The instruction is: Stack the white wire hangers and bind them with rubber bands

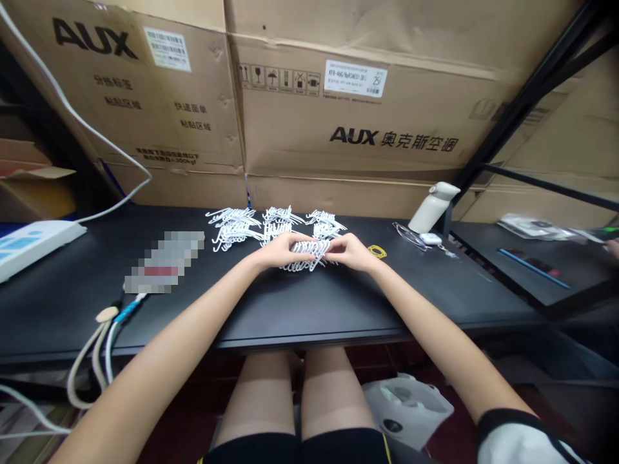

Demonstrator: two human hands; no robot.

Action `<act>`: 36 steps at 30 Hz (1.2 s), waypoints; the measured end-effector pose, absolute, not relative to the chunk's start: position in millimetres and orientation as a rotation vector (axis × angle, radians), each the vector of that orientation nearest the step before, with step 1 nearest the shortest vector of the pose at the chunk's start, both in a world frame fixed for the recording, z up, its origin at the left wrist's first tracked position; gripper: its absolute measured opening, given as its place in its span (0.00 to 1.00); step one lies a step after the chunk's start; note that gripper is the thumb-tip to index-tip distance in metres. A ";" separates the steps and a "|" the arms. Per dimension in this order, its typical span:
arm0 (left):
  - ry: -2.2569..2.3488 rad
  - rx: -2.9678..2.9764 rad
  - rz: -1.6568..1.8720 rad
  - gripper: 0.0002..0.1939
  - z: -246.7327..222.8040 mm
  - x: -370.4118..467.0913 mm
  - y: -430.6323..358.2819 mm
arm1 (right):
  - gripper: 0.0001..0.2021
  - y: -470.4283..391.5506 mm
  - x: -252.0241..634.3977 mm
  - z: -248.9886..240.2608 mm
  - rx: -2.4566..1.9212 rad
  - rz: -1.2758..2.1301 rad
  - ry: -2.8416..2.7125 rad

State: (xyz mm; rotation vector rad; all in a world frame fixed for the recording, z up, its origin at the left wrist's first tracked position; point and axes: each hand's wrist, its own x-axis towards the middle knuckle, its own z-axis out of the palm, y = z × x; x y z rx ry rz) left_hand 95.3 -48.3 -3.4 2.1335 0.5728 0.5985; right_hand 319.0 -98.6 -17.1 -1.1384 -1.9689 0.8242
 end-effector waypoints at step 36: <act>0.660 2.278 0.571 0.29 -6.1 98.4 -53.8 | 0.11 -99.2 303.7 -28.5 -1.097 0.810 -2.074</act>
